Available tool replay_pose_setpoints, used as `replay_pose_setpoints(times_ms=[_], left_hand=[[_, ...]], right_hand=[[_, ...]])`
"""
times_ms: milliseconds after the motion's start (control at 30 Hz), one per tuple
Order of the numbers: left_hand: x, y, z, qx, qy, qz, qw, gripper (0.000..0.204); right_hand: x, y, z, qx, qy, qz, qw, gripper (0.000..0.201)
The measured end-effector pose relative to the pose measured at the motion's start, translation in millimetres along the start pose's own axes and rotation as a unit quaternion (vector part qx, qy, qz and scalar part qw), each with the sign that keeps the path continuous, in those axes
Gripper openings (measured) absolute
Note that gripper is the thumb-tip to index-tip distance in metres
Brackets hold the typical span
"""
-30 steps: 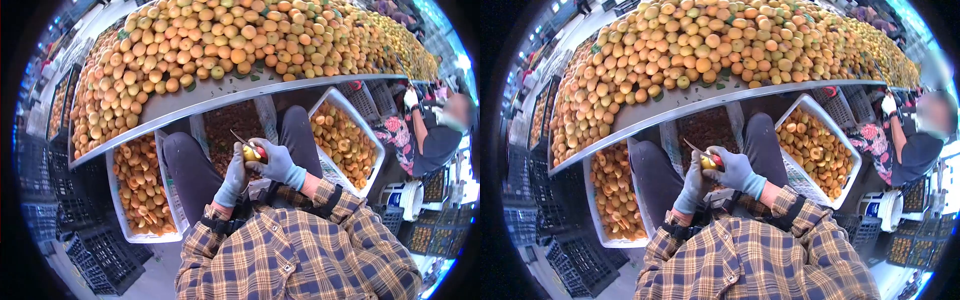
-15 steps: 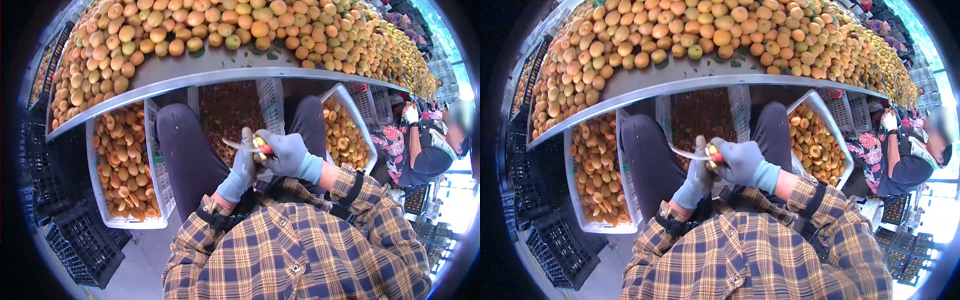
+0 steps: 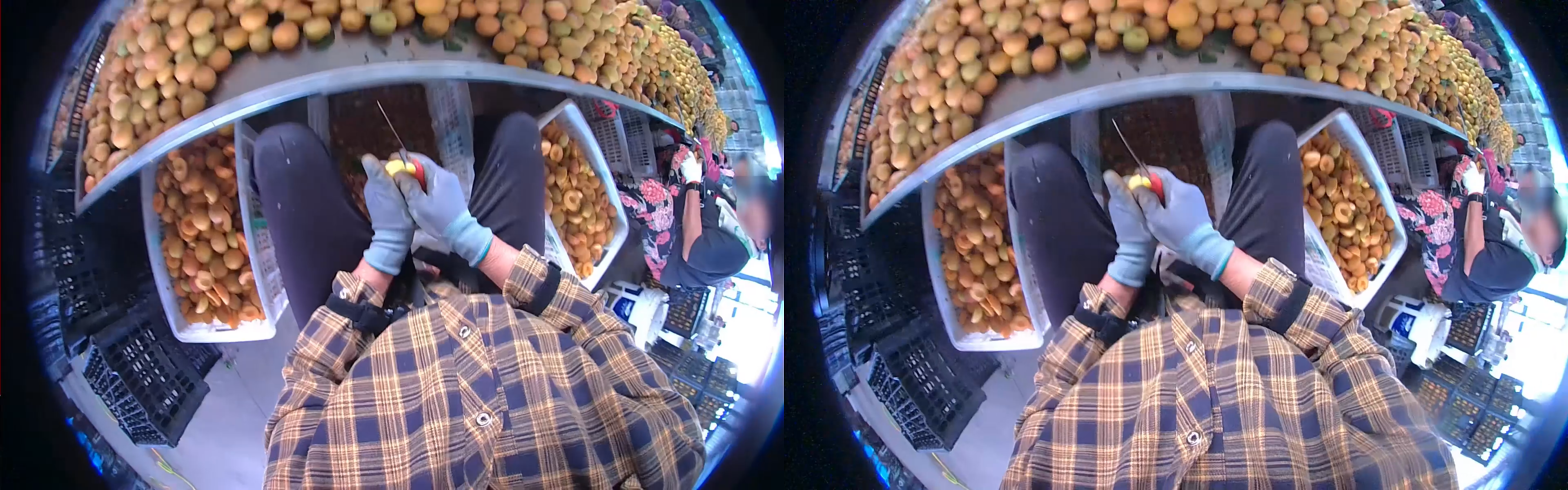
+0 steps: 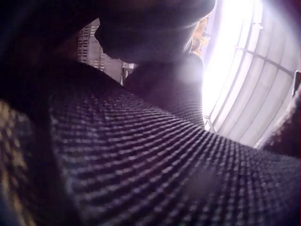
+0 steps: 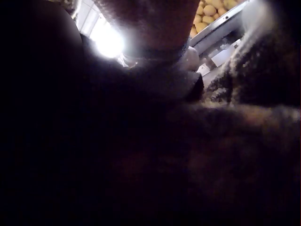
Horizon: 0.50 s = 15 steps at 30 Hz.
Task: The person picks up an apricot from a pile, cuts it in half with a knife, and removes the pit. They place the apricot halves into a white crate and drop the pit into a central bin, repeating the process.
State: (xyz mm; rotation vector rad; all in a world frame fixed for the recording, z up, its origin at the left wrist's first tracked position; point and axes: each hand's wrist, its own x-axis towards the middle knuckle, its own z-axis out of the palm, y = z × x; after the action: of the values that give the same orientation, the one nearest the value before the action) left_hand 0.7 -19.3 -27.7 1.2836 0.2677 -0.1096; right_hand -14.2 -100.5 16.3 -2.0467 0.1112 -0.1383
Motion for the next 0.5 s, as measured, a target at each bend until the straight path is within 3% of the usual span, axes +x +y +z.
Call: replay_pose_setpoints(times_ms=[67,133,167,200,267,300,333,400,433,500], left_hand=[[1.6,-8.6,-1.7,-0.103,-0.078,-0.049,0.990,0.058],[-14.1,15.3,5.1,-0.233,-0.135,-0.204,0.941,0.056],[-14.2,21.5,-0.4,-0.216,-0.236,-0.162,0.933,0.053],[-18.2,35.0,-0.1,-0.193,-0.279,-0.114,0.934,0.045],[-17.4,38.0,0.9,-0.243,-0.287,-0.122,0.919,0.039],[-18.3,43.3,1.5,-0.268,-0.269,-0.139,0.915,0.038],[-15.8,46.7,1.7,-0.266,-0.272,-0.139,0.914,0.038],[-13.6,50.3,2.3,-0.267,-0.333,-0.138,0.894,0.041],[-16.6,54.2,3.9,-0.283,-0.332,-0.168,0.884,0.046],[-21.1,57.1,6.9,-0.280,-0.345,-0.182,0.877,0.047]], right_hand=[[4.4,20.1,-15.4,0.075,-0.065,0.002,0.995,0.037],[10.5,16.8,-36.2,0.235,-0.105,0.067,0.964,0.036],[12.6,18.6,-46.9,0.247,-0.122,0.053,0.960,0.034],[11.8,13.8,-54.8,0.247,-0.112,0.053,0.961,0.034],[9.6,2.4,-64.7,0.210,-0.147,0.020,0.966,0.035],[12.8,5.3,-68.8,0.166,-0.100,-0.049,0.980,0.033],[14.5,-26.4,-82.5,0.257,-0.073,0.079,0.960,0.028],[21.1,-25.8,-100.6,0.400,-0.042,0.075,0.913,0.027],[20.3,-43.5,-98.7,0.439,0.000,0.068,0.896,0.028],[17.5,-53.5,-96.6,0.481,-0.007,0.034,0.876,0.027]])
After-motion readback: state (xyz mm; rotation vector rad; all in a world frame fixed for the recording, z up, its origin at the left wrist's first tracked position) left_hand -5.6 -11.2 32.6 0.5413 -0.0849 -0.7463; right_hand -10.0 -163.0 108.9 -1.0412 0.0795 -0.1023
